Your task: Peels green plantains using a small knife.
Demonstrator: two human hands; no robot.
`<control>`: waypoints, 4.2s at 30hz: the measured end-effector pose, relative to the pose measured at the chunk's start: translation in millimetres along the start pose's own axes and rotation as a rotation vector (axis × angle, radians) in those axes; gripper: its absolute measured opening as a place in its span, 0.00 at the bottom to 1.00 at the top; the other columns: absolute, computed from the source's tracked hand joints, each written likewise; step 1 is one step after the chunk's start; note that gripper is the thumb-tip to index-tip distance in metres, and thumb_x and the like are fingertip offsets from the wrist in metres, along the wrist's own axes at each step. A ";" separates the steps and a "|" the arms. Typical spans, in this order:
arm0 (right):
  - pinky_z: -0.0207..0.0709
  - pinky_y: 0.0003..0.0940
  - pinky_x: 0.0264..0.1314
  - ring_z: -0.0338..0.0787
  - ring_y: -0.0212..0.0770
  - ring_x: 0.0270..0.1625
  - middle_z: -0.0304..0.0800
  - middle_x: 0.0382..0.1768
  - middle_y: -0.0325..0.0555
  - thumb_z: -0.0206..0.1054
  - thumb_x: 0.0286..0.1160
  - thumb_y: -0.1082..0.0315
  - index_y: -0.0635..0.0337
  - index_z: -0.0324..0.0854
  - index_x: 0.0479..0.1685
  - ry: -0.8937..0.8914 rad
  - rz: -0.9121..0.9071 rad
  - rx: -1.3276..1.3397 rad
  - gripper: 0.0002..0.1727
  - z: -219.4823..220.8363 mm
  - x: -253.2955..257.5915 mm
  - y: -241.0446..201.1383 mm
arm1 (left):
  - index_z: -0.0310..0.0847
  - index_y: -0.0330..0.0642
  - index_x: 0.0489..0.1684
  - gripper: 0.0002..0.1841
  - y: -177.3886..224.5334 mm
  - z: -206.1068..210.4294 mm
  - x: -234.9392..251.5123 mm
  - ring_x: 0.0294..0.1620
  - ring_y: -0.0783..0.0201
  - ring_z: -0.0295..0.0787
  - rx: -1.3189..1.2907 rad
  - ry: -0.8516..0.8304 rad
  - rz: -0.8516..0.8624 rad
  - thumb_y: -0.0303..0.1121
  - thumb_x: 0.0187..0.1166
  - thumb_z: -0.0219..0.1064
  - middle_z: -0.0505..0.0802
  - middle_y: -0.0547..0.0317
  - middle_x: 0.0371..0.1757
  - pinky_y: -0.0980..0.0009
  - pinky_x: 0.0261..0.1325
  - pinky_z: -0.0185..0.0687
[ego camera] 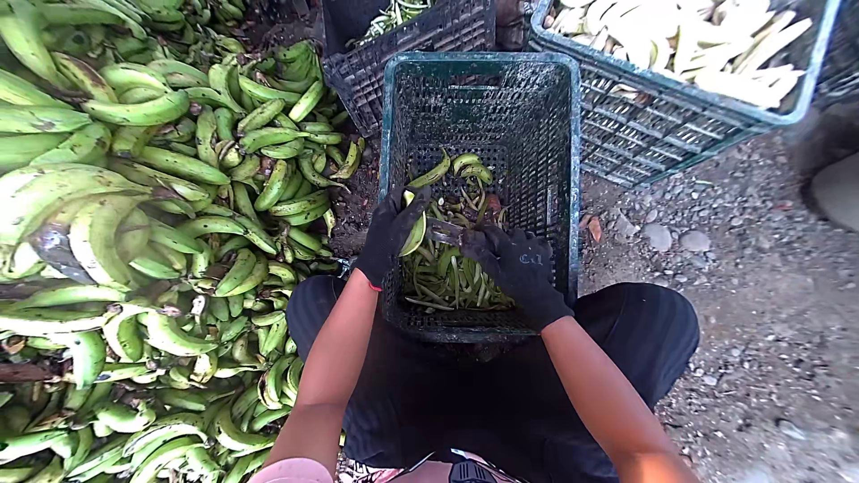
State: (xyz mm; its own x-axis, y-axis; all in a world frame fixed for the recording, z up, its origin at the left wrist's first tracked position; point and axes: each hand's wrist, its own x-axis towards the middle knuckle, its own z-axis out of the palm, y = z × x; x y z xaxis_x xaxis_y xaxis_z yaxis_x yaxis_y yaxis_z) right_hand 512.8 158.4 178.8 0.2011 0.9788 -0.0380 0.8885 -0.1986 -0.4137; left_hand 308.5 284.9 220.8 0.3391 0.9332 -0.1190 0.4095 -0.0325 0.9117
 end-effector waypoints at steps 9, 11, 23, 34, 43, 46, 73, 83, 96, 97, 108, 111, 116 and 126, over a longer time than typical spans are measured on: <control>0.88 0.34 0.43 0.90 0.33 0.39 0.88 0.58 0.39 0.48 0.86 0.35 0.46 0.67 0.83 -0.216 0.107 1.077 0.35 3.8 -5.1 4.2 | 0.66 0.52 0.76 0.24 4.0 -9.1 8.4 0.39 0.61 0.92 -1.128 -0.101 -0.009 0.54 0.91 0.43 0.91 0.53 0.54 0.68 0.33 0.90; 0.90 0.31 0.36 0.89 0.32 0.30 0.89 0.51 0.40 0.52 0.87 0.40 0.52 0.64 0.84 -0.249 0.052 1.281 0.34 8.5 -0.8 -4.7 | 0.62 0.60 0.78 0.21 6.4 -6.3 9.8 0.47 0.55 0.91 -1.362 -0.202 0.046 0.50 0.91 0.44 0.89 0.52 0.60 0.59 0.43 0.91; 0.92 0.33 0.47 0.95 0.36 0.36 0.92 0.33 0.43 0.58 0.87 0.68 0.69 0.80 0.55 -0.391 0.024 1.238 0.12 -4.1 -34.4 -60.8 | 0.73 0.33 0.73 0.26 15.4 -13.0 10.2 0.41 0.72 0.89 -0.417 0.362 0.443 0.42 0.93 0.39 0.92 0.61 0.51 0.71 0.45 0.89; 0.83 0.24 0.25 0.84 0.27 0.18 0.82 0.18 0.31 0.67 0.77 0.64 0.58 0.81 0.39 -0.258 0.115 1.164 0.07 -2.2 -60.1 -101.3 | 0.80 0.35 0.58 0.22 20.4 -17.0 -0.4 0.37 0.73 0.89 -0.378 0.357 0.459 0.38 0.94 0.39 0.90 0.66 0.38 0.71 0.43 0.90; 0.85 0.24 0.29 0.85 0.26 0.21 0.83 0.20 0.31 0.68 0.76 0.64 0.58 0.82 0.41 -0.255 0.150 1.067 0.07 -4.1 -58.7 -100.9 | 0.80 0.34 0.56 0.21 21.2 -18.2 -2.9 0.33 0.73 0.89 -0.364 0.357 0.540 0.34 0.93 0.39 0.90 0.67 0.35 0.71 0.40 0.90; 0.85 0.25 0.30 0.85 0.26 0.22 0.84 0.21 0.31 0.70 0.75 0.63 0.58 0.83 0.43 -0.248 0.160 1.010 0.08 -1.2 -58.8 -99.5 | 0.81 0.33 0.53 0.21 20.1 -17.4 -2.4 0.33 0.74 0.88 -0.349 0.396 0.571 0.33 0.93 0.40 0.90 0.67 0.34 0.71 0.40 0.89; 0.79 0.59 0.35 0.89 0.56 0.35 0.88 0.31 0.55 0.72 0.75 0.57 0.60 0.86 0.44 -0.139 0.130 0.428 0.13 4.9 -10.0 -115.3 | 0.77 0.43 0.37 0.29 17.0 0.6 -6.4 0.20 0.69 0.84 -0.971 0.272 0.451 0.41 0.93 0.26 0.85 0.64 0.22 0.74 0.24 0.85; 0.78 0.63 0.34 0.90 0.61 0.38 0.88 0.34 0.59 0.71 0.77 0.55 0.59 0.85 0.48 -0.146 0.125 0.317 0.16 -12.1 10.0 -127.7 | 0.83 0.46 0.35 0.34 1.5 11.9 -2.2 0.26 0.66 0.86 -1.206 0.090 0.376 0.50 0.92 0.27 0.88 0.61 0.25 0.70 0.33 0.85; 0.82 0.53 0.33 0.88 0.51 0.30 0.86 0.29 0.54 0.68 0.78 0.57 0.63 0.80 0.42 -0.412 0.114 0.307 0.15 -50.4 53.8 -115.3 | 0.69 0.48 0.76 0.30 -7.1 19.6 -1.6 0.37 0.68 0.90 -1.184 -0.056 0.317 0.60 0.86 0.51 0.91 0.61 0.43 0.71 0.39 0.90; 0.84 0.44 0.27 0.87 0.44 0.24 0.84 0.26 0.50 0.68 0.81 0.59 0.63 0.79 0.45 -0.490 0.130 0.453 0.14 -50.4 57.2 -106.2 | 0.66 0.48 0.77 0.28 -11.0 18.6 -2.8 0.38 0.68 0.89 -1.138 -0.099 0.310 0.55 0.87 0.55 0.90 0.60 0.44 0.71 0.41 0.89; 0.81 0.30 0.20 0.82 0.36 0.18 0.84 0.24 0.44 0.63 0.85 0.59 0.60 0.78 0.48 -0.913 0.356 1.011 0.12 -57.5 50.6 -35.6 | 0.76 0.55 0.70 0.22 -22.2 65.4 -18.7 0.45 0.69 0.91 -1.387 -0.338 0.189 0.54 0.91 0.47 0.91 0.60 0.50 0.70 0.42 0.91; 0.81 0.27 0.21 0.83 0.34 0.18 0.85 0.25 0.42 0.63 0.85 0.58 0.60 0.79 0.49 -0.865 0.281 0.951 0.13 -55.3 41.6 -19.5 | 0.76 0.50 0.67 0.21 -28.6 82.6 -12.3 0.44 0.65 0.91 -1.481 -0.235 0.093 0.48 0.93 0.42 0.91 0.56 0.46 0.66 0.46 0.91; 0.82 0.28 0.20 0.84 0.35 0.16 0.84 0.20 0.41 0.65 0.84 0.63 0.61 0.78 0.49 -0.787 0.235 1.093 0.09 -63.5 22.9 14.3 | 0.64 0.49 0.76 0.20 -27.1 90.1 -0.2 0.47 0.59 0.93 -1.528 0.022 0.020 0.42 0.96 0.34 0.90 0.53 0.54 0.59 0.49 0.93; 0.85 0.26 0.20 0.85 0.32 0.16 0.85 0.18 0.38 0.62 0.84 0.69 0.61 0.82 0.44 -0.309 0.266 1.352 0.05 -109.4 1.0 66.1 | 0.76 0.55 0.72 0.21 -47.3 95.7 2.4 0.36 0.65 0.93 -1.493 -0.050 0.162 0.51 0.86 0.59 0.93 0.68 0.32 0.61 0.47 0.92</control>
State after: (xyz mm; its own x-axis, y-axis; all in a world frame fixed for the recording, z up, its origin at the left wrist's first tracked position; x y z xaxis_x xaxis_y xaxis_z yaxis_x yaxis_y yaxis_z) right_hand 616.8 140.8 250.9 0.0440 0.9265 -0.3737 -0.2719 -0.3488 -0.8969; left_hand 371.0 254.4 139.8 0.3358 0.9413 0.0345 -0.8398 0.2826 0.4635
